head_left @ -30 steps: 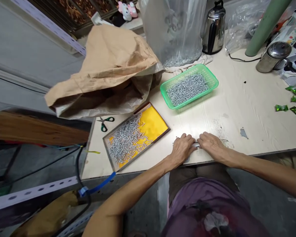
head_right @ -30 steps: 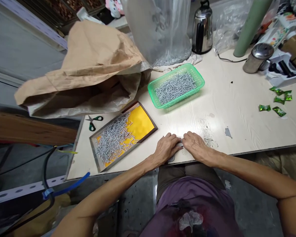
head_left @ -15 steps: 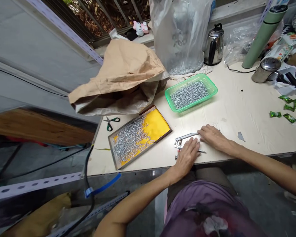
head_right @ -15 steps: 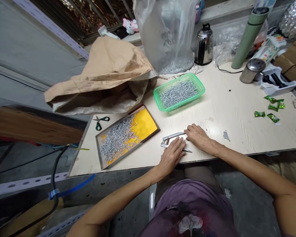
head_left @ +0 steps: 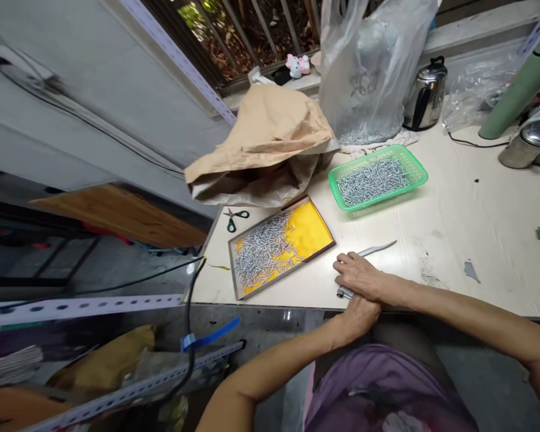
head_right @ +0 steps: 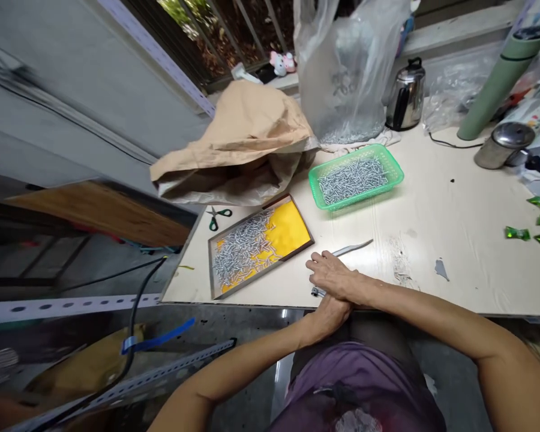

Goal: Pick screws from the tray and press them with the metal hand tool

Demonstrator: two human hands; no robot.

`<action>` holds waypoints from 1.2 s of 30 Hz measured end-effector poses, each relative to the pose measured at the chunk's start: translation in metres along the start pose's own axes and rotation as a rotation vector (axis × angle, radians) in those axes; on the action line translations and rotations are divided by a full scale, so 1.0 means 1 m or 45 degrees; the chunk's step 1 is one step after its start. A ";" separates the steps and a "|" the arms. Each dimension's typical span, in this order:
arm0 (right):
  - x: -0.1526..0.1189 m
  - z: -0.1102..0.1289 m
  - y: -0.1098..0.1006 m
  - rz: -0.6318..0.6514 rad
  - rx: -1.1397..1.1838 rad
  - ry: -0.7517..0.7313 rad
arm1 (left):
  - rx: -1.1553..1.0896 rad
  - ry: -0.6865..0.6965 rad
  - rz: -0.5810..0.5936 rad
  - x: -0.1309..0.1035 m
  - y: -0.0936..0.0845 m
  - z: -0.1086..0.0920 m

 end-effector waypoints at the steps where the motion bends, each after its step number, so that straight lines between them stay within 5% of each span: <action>1: 0.006 0.002 0.004 0.021 -0.010 -0.029 | -0.008 -0.005 0.007 0.000 0.002 -0.001; 5: 0.024 0.003 0.008 0.078 0.001 -0.151 | 0.011 -0.050 -0.065 0.007 -0.001 -0.005; 8: 0.028 -0.011 -0.014 -0.160 0.005 -0.056 | 0.077 -0.100 -0.171 0.012 -0.026 0.006; 13: 0.027 -0.065 -0.091 -0.676 -0.275 0.329 | 0.367 -0.242 -0.439 0.022 -0.113 0.077; 15: 0.024 -0.075 -0.115 -0.761 -0.421 0.482 | 0.656 -0.411 -0.551 0.028 -0.145 0.110; 17: 0.019 -0.069 -0.122 -0.743 -0.440 0.528 | 0.821 -0.539 -0.436 0.036 -0.163 0.135; 21: -0.005 -0.030 -0.083 -0.440 -0.106 0.391 | 0.938 -0.594 -0.159 0.043 -0.167 0.159; 25: -0.047 0.000 -0.034 -0.191 0.013 0.558 | 0.914 -0.630 -0.113 0.042 -0.166 0.168; 28: -0.073 0.007 -0.018 -0.103 0.061 0.680 | 0.839 -0.722 -0.136 0.048 -0.172 0.169; 31: -0.087 0.007 -0.012 -0.092 0.137 0.689 | 0.626 -0.817 -0.223 0.056 -0.177 0.154; 36: -0.096 0.000 0.000 -0.075 0.097 0.690 | -0.250 -1.083 -0.328 0.044 -0.154 0.089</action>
Point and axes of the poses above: each hand's wrist, its own x-axis towards the middle knuckle, its own y-axis out of the palm, z = x × y, the point moved 1 cm from there along x, towards the middle knuckle, and after that the axes turned 14 degrees about -z, right-handed, at the moved point
